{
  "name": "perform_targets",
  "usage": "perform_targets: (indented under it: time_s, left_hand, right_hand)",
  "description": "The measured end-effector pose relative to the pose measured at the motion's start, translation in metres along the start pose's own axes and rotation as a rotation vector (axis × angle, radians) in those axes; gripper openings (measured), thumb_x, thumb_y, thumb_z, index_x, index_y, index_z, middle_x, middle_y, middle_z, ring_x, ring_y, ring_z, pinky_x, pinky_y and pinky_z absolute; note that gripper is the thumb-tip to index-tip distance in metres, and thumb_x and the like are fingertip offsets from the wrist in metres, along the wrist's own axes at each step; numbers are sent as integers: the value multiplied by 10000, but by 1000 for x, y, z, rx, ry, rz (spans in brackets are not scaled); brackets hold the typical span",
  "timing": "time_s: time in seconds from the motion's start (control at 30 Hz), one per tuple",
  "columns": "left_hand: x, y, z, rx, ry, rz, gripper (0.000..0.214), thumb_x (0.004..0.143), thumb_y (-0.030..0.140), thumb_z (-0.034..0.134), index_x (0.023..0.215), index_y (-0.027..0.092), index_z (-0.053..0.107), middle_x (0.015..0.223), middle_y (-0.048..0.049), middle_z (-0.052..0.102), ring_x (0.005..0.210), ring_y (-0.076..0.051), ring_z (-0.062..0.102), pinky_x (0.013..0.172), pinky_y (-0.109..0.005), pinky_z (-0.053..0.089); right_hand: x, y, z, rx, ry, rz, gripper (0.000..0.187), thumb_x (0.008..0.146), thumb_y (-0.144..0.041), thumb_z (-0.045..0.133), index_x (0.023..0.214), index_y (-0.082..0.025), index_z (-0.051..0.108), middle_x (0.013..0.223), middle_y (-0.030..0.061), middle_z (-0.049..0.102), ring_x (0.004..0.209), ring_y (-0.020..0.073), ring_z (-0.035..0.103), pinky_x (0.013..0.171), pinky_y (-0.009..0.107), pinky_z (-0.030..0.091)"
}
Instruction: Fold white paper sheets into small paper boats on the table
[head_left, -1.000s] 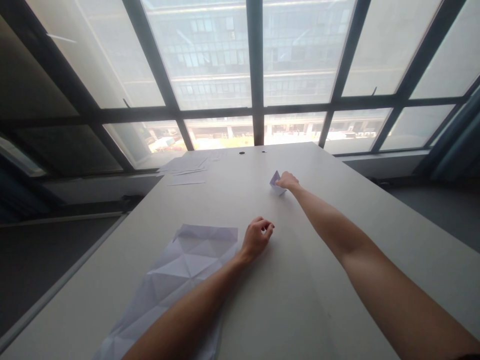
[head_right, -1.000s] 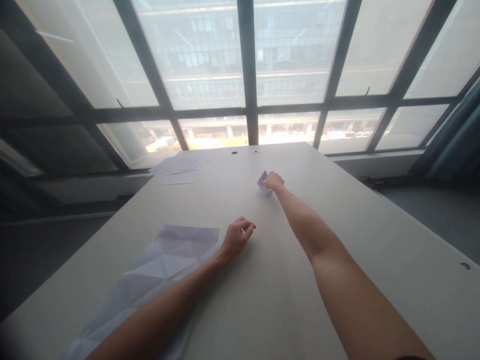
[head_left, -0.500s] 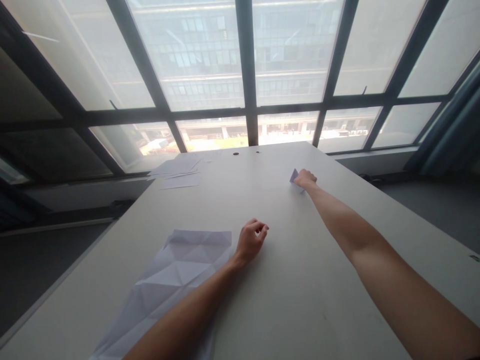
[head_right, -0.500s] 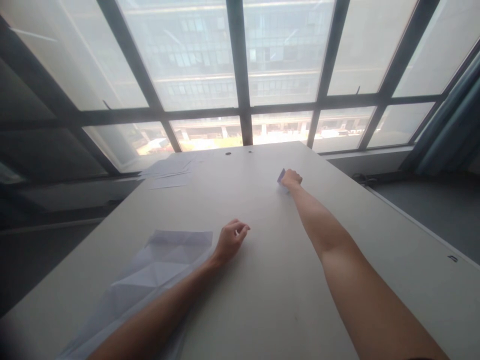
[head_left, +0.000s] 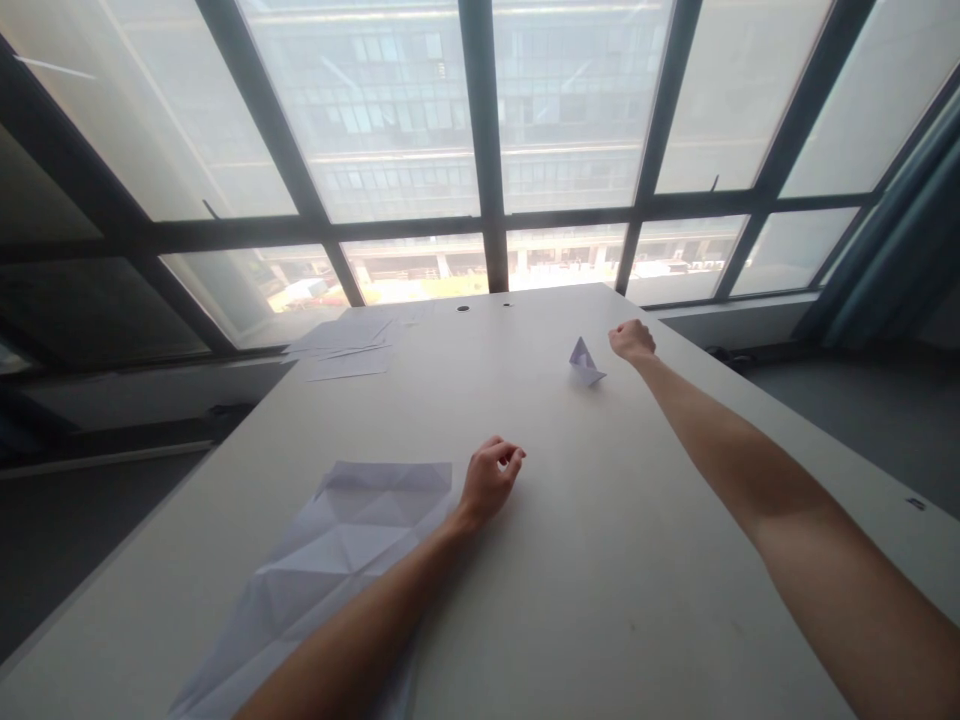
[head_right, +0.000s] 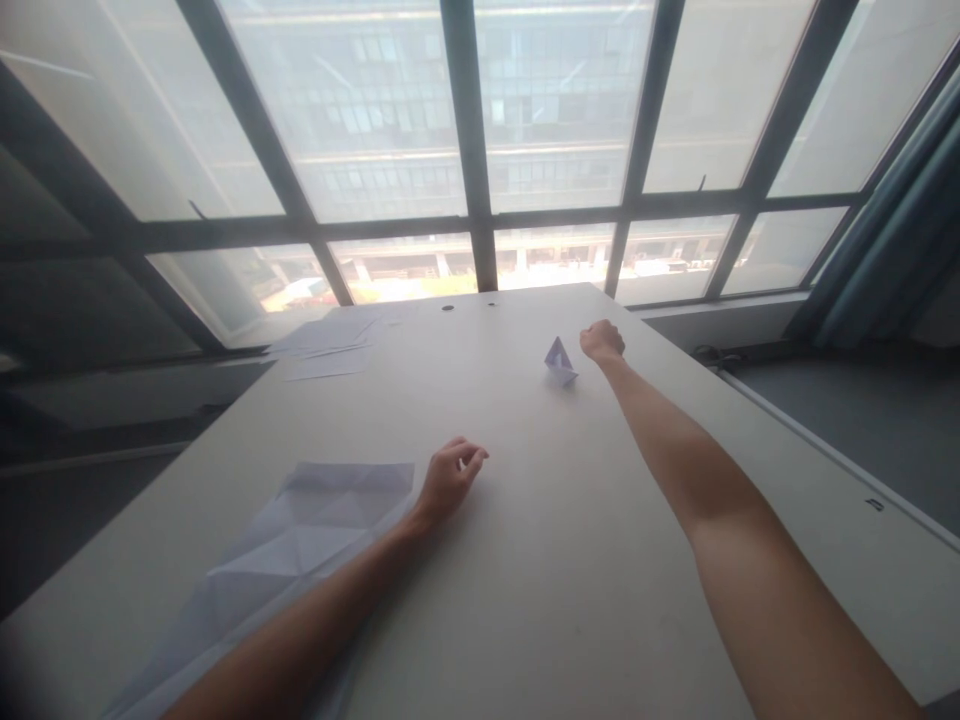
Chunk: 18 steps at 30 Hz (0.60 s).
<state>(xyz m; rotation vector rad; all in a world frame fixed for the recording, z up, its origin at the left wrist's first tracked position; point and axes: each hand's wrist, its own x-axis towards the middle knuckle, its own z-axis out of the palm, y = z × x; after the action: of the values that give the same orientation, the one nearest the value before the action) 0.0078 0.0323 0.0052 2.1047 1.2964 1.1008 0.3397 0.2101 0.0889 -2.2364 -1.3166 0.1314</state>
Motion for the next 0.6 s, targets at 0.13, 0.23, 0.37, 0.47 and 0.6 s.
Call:
perform_targets:
  time_s: [0.13,0.23,0.37,0.47,0.6]
  left_hand:
    - [0,1,0,4,-1,0,243,884,267,516,760,192,711,729,-9,611,674,-138,557,695,-261,429]
    - [0,0,0,5,1,11,234,878,253,519,764,189,713,727,-8,610,674,-137,558,693,-260,426]
    - [0,0,1,13,-6,22,231,877,245,521,766,192,716,727,-9,615,678,-140,562,692,-266,424]
    - [-1,0,0,15,-10,24,230,877,251,523,770,192,718,734,-10,621,685,-142,568,700,-266,428]
    - [-1,-1,0,10,-6,19,234,879,253,519,772,189,717,735,-10,620,686,-140,571,703,-262,431]
  right_hand:
    - [-19,17,3,83,72,-56,257,905,-316,509,1037,-187,686,1043,144,693,1010,288,632,869,361,482]
    - [-38,28,15,106,51,-82,283,926,-371,481,1045,-200,672,1033,111,690,992,261,633,857,335,476]
    - [-65,35,37,89,15,-181,408,891,-480,555,1166,-185,620,1134,130,631,1014,245,617,872,310,461]
    - [-79,33,51,74,11,-283,273,898,-334,584,1126,-195,640,1155,105,607,958,204,630,862,274,458]
    - [-85,24,59,36,-20,-412,193,897,-172,554,1054,-179,667,1154,79,599,907,170,640,860,246,458]
